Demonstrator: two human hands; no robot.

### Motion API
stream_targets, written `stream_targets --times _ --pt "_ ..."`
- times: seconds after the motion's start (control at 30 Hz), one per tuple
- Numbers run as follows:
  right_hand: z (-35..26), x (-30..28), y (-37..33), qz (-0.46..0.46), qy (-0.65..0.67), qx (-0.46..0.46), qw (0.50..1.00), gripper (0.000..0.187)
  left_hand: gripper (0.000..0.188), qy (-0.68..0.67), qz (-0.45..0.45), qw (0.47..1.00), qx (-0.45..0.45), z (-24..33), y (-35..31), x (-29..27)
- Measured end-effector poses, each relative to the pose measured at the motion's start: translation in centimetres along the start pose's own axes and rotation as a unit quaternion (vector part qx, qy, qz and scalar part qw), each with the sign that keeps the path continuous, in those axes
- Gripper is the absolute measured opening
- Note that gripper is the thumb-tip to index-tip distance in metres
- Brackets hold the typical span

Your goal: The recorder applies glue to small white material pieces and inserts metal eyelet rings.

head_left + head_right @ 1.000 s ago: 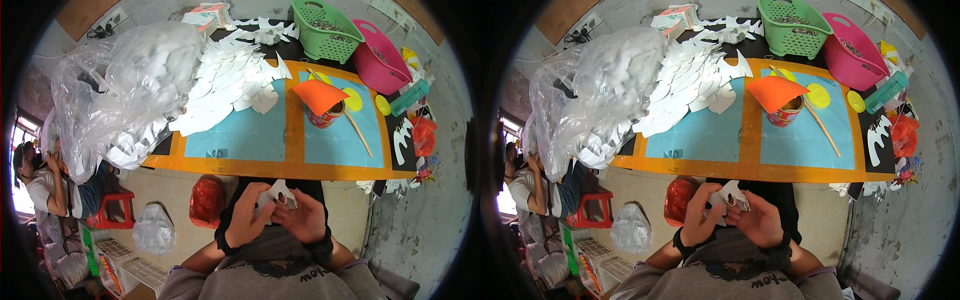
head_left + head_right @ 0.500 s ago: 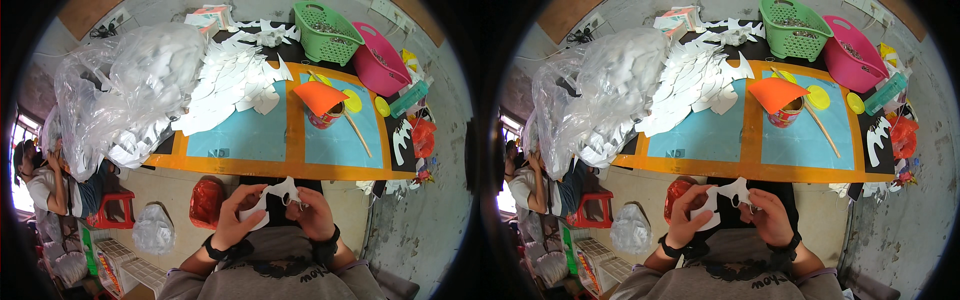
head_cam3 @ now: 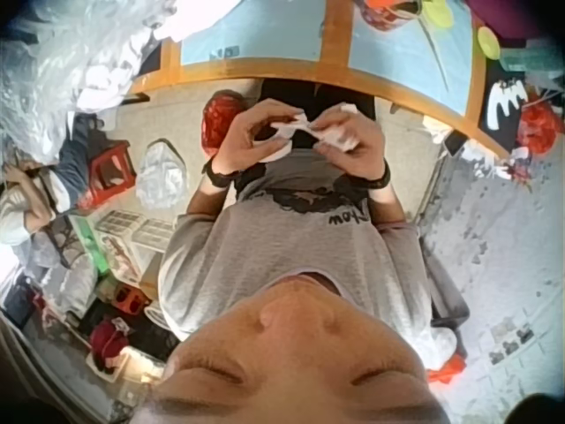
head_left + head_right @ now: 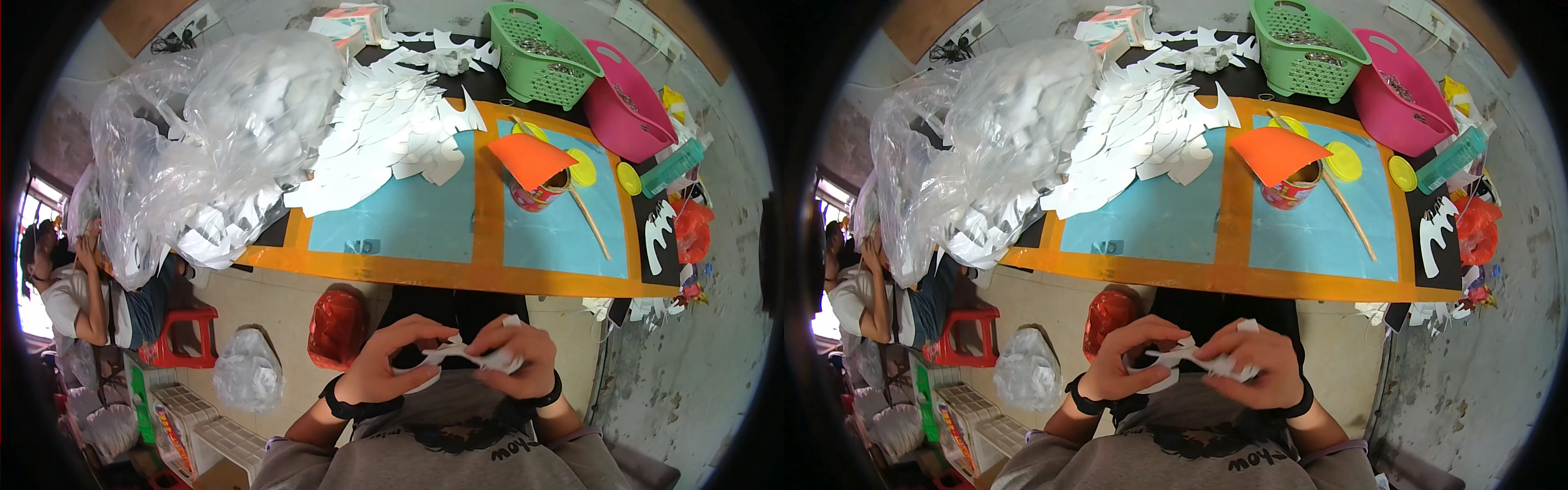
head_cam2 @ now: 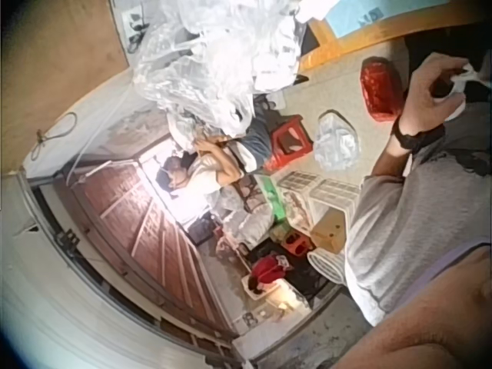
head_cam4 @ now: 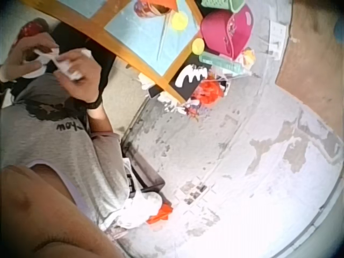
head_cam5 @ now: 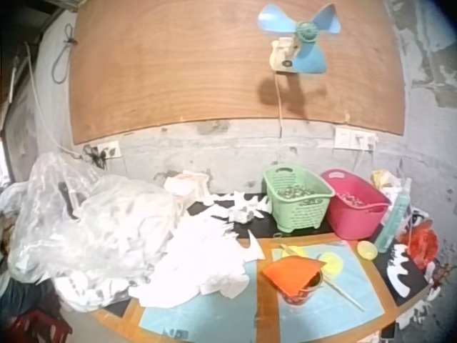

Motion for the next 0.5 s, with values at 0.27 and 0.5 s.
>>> stream_targets --times 0.27,0.5 --pt "-0.4 0.4 0.1 -0.032 -0.113 -0.126 0.985 0.022 0.059 -0.070 0.007 0.996 -0.057 -0.5 -0.8 -0.1" --pt "0.3 0.6 -0.1 -0.045 -0.109 -0.157 0.981 0.022 0.070 0.069 -0.020 0.993 -0.093 0.8 0.0 0.4"
Point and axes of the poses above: each hand's wrist, its own y-axis towards the middle knuckle, its own x-axis out of the palm, z = x × y, the point moved 3 cm from there along y, towards the middle knuckle, and after that the axes turned 9 degrees about x, right-handed, at the moved point
